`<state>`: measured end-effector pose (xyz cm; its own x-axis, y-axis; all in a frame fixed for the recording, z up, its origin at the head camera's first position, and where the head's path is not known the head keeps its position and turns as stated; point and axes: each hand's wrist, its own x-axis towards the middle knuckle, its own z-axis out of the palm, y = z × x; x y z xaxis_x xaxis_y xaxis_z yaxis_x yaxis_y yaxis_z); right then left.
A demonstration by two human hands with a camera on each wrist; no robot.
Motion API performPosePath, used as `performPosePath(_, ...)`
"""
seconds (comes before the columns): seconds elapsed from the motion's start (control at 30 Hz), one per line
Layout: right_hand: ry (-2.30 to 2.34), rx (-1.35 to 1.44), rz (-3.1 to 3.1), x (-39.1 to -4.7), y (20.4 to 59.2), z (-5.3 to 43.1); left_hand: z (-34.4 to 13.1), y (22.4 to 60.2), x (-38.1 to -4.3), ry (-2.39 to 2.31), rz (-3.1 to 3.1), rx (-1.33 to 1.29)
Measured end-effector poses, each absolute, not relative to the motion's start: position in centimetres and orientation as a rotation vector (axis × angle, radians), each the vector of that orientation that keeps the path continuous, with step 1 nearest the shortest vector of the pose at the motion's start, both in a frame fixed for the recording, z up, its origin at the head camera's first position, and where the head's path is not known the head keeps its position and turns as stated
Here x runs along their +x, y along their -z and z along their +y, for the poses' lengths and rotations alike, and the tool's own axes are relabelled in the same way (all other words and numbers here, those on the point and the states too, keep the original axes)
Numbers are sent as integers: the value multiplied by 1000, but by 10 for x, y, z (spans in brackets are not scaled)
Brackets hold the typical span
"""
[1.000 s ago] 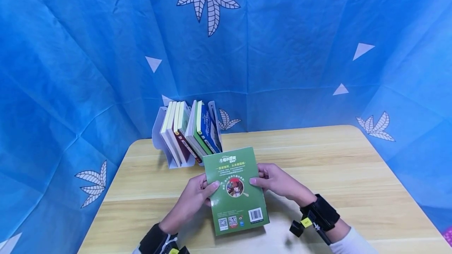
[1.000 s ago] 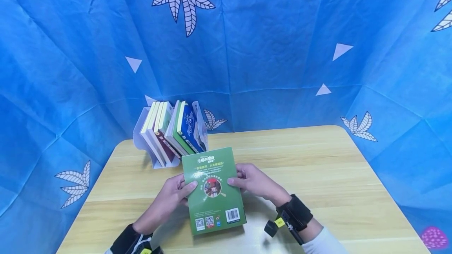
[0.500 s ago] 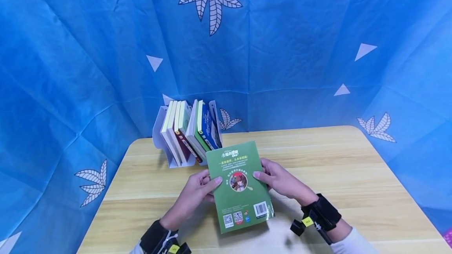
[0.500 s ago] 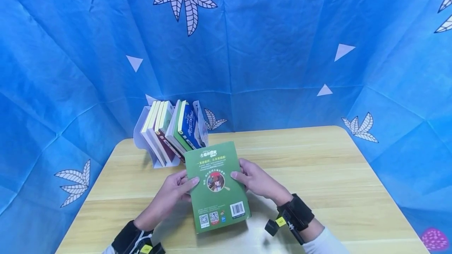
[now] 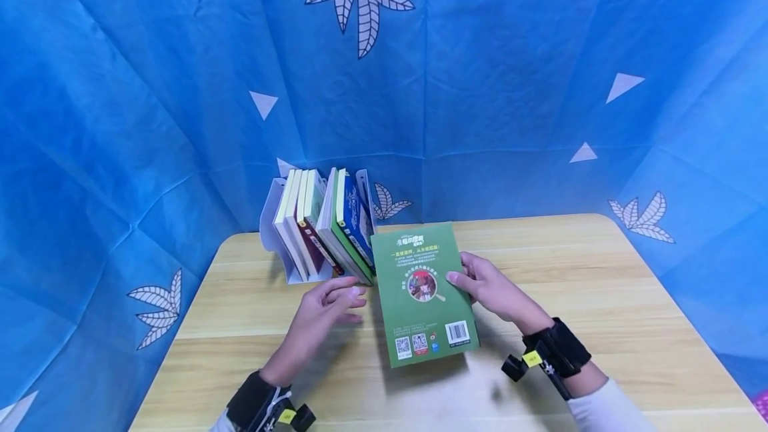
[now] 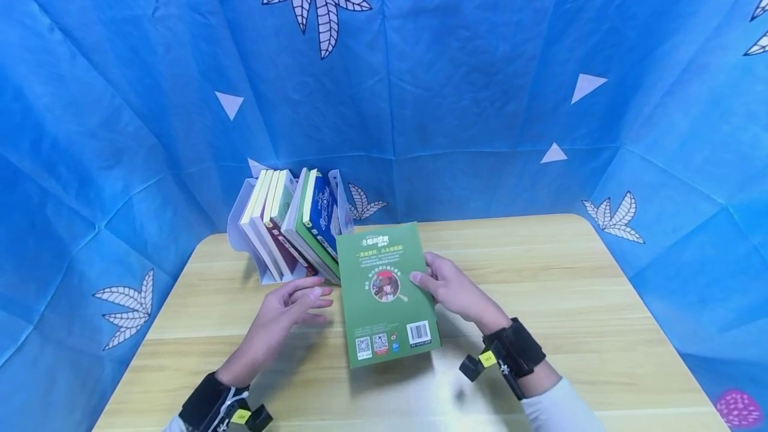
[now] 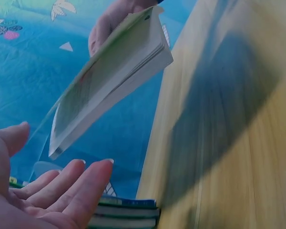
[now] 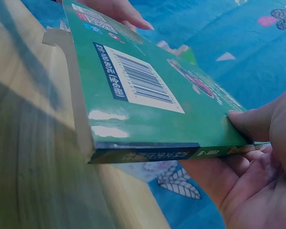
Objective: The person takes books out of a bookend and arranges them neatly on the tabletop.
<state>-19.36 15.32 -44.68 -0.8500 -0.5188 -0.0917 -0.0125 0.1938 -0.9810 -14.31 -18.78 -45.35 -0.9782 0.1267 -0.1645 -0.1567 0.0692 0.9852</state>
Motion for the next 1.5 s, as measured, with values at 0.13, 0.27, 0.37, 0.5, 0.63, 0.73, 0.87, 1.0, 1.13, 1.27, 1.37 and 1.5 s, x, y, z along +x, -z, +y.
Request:
performPosePath(0.13, 1703, -456, 2100, -201, 449, 158, -196, 453, -145, -1996, 2229, -80)
performPosePath(0.27, 1703, -422, 2112, -209, 452, 161, -205, 452, -147, -1949, 2336, -153)
performPosePath(0.37, 1709, -416, 2111, -214, 454, 163, -211, 451, -148, -1913, 2402, -170)
performPosePath(0.5, 1723, -416, 2114, -221, 457, 165, -219, 451, -149, -1822, 2526, -178)
performPosePath(0.63, 1751, -393, 2085, -229, 459, 164, -226, 452, -150, -1657, 2715, -197)
performPosePath(0.73, 1756, -366, 2092, -234, 461, 163, -232, 454, -150, -1583, 2807, -203)
performPosePath(0.87, 1741, -340, 2135, -240, 463, 162, -236, 458, -151, -1541, 2858, -225)
performPosePath(1.0, 1721, -325, 2160, -247, 467, 159, -239, 457, -152, -1514, 2863, -267)
performPosePath(1.13, 1708, -300, 2183, -256, 472, 155, -242, 457, -153, -1515, 2857, -290)
performPosePath(1.27, 1736, -282, 2172, -264, 475, 150, -242, 458, -153, -1514, 2862, -302)
performPosePath(1.37, 1776, -257, 2125, -270, 477, 146, -242, 460, -154, -1515, 2865, -309)
performPosePath(1.5, 1793, -219, 2083, -278, 480, 143, -242, 462, -155, -1515, 2873, -315)
